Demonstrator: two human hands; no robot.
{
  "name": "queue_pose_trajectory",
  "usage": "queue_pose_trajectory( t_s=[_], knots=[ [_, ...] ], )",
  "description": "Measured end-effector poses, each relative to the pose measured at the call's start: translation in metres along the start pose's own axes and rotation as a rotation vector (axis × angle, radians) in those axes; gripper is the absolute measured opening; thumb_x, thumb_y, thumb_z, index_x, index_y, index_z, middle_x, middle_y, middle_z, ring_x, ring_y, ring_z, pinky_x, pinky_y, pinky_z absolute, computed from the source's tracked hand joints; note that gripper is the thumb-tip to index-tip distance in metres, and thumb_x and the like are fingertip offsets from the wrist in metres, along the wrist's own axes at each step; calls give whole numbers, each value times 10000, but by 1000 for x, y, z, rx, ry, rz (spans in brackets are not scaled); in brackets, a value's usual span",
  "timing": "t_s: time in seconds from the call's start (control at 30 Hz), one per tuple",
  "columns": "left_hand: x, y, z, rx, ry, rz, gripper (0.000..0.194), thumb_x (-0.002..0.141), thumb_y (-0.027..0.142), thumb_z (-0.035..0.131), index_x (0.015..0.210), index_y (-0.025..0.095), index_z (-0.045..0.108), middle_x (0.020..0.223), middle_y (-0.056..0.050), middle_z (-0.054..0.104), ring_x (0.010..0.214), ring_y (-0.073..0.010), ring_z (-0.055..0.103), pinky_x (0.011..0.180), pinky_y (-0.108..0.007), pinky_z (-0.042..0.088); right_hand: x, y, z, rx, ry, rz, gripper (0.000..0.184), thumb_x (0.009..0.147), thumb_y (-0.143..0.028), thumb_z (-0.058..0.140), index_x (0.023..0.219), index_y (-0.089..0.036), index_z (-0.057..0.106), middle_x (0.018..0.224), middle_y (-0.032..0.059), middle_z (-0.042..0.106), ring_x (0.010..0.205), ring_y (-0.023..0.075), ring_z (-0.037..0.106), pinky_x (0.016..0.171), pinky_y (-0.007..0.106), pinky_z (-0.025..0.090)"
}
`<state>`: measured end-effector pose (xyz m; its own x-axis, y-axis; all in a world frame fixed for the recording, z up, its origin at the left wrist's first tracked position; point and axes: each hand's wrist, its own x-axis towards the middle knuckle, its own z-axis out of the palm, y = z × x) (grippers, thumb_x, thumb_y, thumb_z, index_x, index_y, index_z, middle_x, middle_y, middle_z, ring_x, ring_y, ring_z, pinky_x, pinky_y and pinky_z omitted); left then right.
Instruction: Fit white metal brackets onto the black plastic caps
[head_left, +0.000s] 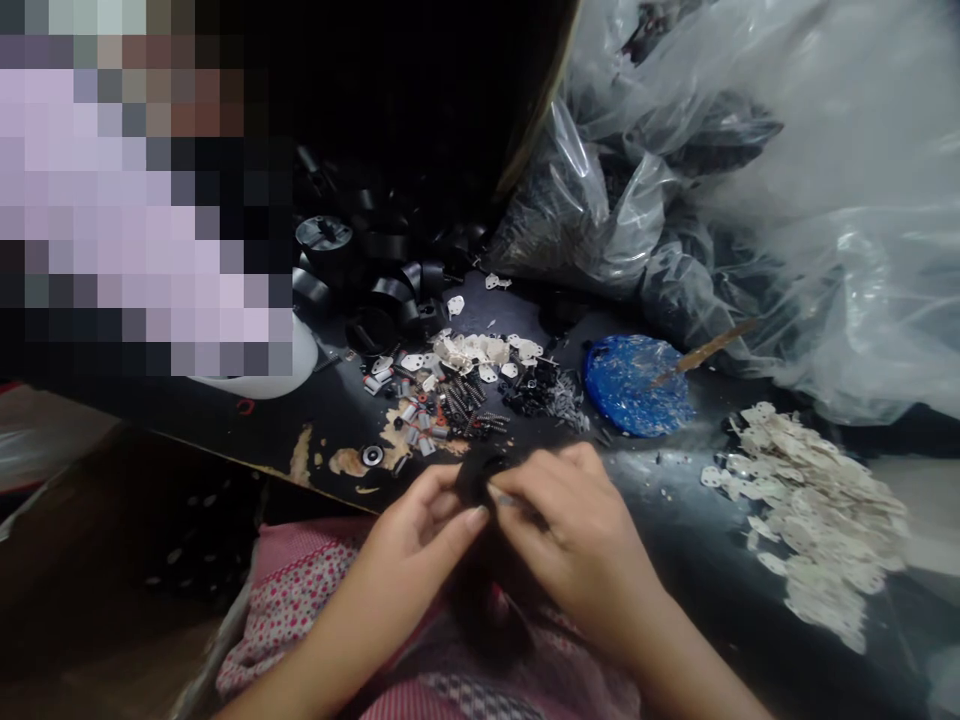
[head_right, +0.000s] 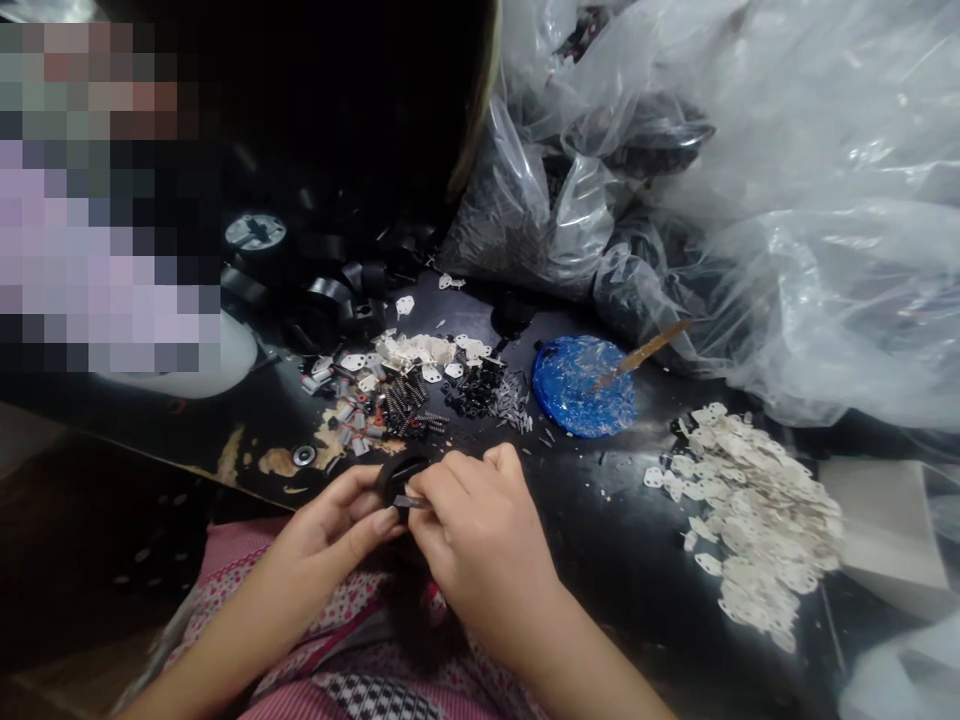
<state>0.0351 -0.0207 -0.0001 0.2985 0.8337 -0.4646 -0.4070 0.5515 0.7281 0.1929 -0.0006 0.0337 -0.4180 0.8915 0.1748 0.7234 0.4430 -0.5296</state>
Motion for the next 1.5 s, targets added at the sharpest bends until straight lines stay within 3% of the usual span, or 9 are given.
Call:
queue_pose_trajectory(
  t_s=[0.13,0.27,0.37,0.47,0.63,0.77,0.97,1.2,1.5],
  knots=[
    [-1,2,-2,-100,125,-13,223,771,297,713,971,213,662,1027,-40,719,1017,-216,651,869,-305,523,12,3,-8,53,-121,28,154,913,-164,514,919,-210,661,796,-6,691,694,136,570,691,315,293],
    [-3,2,1,-204,268,53,304,814,305,665,1103,219,626,1210,-51,655,1104,-242,618,981,-377,481,52,19,-9,-226,-29,79,186,923,-185,479,974,-209,656,933,38,703,823,191,615,719,332,312],
    [-2,2,2,-254,289,47,367,819,300,663,1168,214,590,1268,-59,621,1132,-258,604,1022,-410,456,84,31,0,-447,-42,87,185,886,-151,489,971,-159,653,948,95,684,809,233,614,724,366,301],
    [-3,1,0,-272,260,57,325,851,300,628,1162,213,596,1267,-54,624,1153,-258,590,1026,-411,454,98,36,7,-457,-59,67,156,878,-162,492,877,-138,646,882,106,673,762,230,602,723,375,298],
    [-4,-2,-2,-364,192,122,296,901,300,556,1187,234,599,1293,-58,614,1197,-254,559,1039,-426,438,74,30,0,-391,-42,98,159,904,-237,502,793,-174,595,820,46,654,731,181,582,694,329,321],
    [-3,-1,1,-466,228,189,313,903,304,555,1208,243,592,1314,-57,606,1234,-237,530,1067,-403,413,48,14,-3,-142,-92,117,159,856,-244,557,706,-198,528,740,-1,604,675,142,534,640,285,335],
    [-2,10,3,-531,153,70,270,901,295,562,1161,247,617,1166,-53,696,1074,-219,644,990,-399,482,35,1,6,221,-145,140,109,817,-236,616,764,-210,525,772,-26,621,701,128,559,670,275,392],
    [-6,18,-2,-522,148,23,178,911,284,542,1021,204,656,1151,-63,697,1021,-218,666,961,-401,500,22,7,7,167,-43,-63,71,875,-173,589,916,-211,632,861,5,693,771,139,614,731,316,384],
    [-2,0,0,-328,265,48,245,827,281,670,1066,260,618,1029,12,713,966,-153,664,918,-295,504,17,6,9,30,56,-235,136,864,-88,527,921,-177,612,844,29,703,735,149,617,689,335,346]
  ],
)
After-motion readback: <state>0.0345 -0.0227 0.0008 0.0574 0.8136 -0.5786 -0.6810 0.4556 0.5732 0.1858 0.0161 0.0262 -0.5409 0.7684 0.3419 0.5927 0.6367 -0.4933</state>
